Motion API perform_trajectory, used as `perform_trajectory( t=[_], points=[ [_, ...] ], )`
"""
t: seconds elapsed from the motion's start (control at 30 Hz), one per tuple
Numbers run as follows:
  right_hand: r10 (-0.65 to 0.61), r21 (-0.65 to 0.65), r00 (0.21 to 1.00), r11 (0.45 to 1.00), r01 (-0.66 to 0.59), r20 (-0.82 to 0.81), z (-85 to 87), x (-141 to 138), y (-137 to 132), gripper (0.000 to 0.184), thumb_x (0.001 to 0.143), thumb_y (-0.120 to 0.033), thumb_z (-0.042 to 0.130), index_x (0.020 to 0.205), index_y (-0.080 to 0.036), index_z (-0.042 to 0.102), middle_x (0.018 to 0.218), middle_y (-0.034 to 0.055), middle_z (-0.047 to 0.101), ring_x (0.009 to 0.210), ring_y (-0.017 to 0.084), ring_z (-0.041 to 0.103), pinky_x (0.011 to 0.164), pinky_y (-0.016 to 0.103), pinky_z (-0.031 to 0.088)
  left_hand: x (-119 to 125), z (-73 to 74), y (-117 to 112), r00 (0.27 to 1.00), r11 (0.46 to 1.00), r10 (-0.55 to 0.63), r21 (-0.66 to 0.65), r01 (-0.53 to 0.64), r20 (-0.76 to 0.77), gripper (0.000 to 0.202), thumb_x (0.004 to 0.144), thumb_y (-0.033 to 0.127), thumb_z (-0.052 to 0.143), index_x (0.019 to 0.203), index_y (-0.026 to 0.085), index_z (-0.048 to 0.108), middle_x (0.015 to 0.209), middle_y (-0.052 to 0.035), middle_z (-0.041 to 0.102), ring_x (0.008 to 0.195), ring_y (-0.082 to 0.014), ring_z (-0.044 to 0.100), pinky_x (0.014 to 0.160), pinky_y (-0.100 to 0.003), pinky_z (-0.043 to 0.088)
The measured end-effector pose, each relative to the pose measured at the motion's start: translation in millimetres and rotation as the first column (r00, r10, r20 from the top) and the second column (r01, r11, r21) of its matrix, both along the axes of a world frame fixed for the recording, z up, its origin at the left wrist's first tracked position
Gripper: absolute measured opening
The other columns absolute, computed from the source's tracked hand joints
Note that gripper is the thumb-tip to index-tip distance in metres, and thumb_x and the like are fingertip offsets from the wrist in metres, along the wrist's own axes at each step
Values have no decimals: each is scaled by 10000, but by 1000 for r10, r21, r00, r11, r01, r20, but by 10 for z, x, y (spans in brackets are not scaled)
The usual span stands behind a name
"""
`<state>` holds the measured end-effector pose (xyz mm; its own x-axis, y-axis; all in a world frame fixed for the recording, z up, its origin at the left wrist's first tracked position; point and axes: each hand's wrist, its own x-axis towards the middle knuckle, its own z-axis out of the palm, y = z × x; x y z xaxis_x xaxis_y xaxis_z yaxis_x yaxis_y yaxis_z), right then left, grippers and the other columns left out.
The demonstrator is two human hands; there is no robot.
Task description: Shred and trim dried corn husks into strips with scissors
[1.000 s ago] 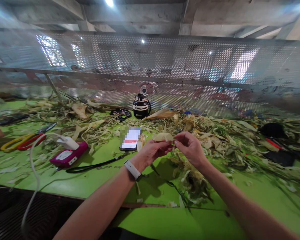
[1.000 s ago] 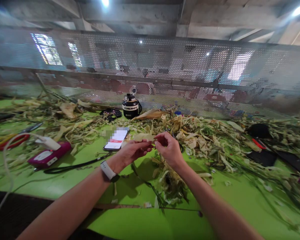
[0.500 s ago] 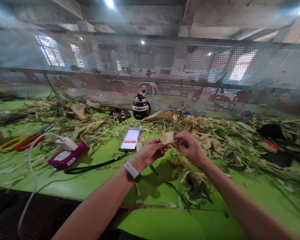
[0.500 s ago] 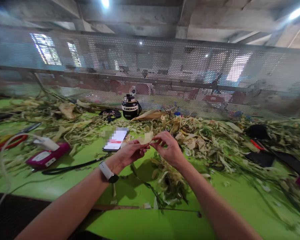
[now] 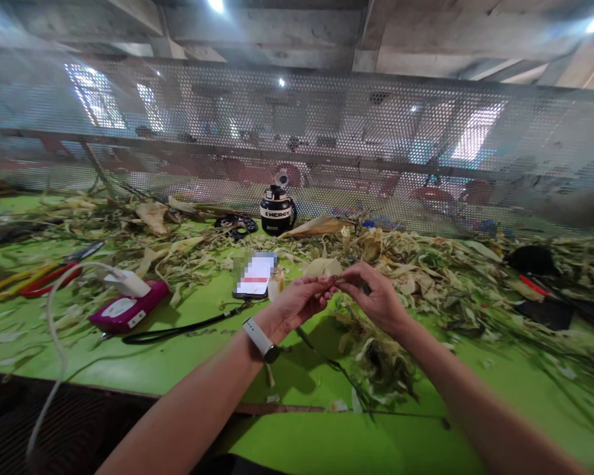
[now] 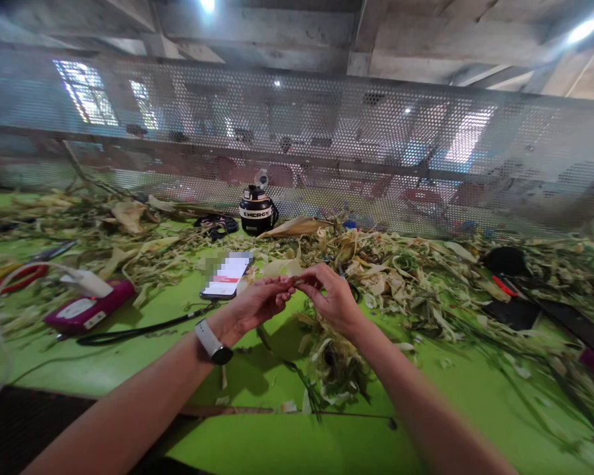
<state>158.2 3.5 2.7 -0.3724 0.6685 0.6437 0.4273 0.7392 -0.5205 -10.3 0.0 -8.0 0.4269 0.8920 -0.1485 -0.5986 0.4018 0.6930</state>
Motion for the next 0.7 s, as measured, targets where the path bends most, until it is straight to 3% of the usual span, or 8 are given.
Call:
perform_trajectory(
  t=[0.17, 0.5, 0.7],
  points=[
    [12, -24, 1000, 1000, -12, -2, 8, 16, 3, 119, 833, -326, 572, 809, -209, 575, 733, 17, 580, 675, 143, 570, 634, 270, 468, 27, 41, -31, 995, 998, 68, -11, -69, -69, 81, 735, 37, 635, 663, 73, 649, 575, -30, 620, 422, -26, 520, 412, -86, 447],
    [19, 149, 999, 989, -13, -41, 26, 20, 1, 57, 825, -227, 583, 770, -218, 591, 736, 24, 586, 704, 151, 554, 655, 283, 455, 27, 62, -54, 999, 997, 47, 66, -45, -20, 53, 731, 35, 625, 699, 77, 628, 609, -25, 619, 488, -37, 552, 405, -84, 421],
    [29, 139, 999, 990, -22, -42, 32, 17, 1, 100, 834, -272, 562, 756, -239, 615, 737, 30, 614, 734, 168, 568, 669, 303, 467, 4, 76, -35, 1000, 999, -7, -36, 7, 0, 108, 759, 23, 552, 680, 87, 589, 594, -31, 597, 486, -39, 537, 399, -81, 401]
  ],
)
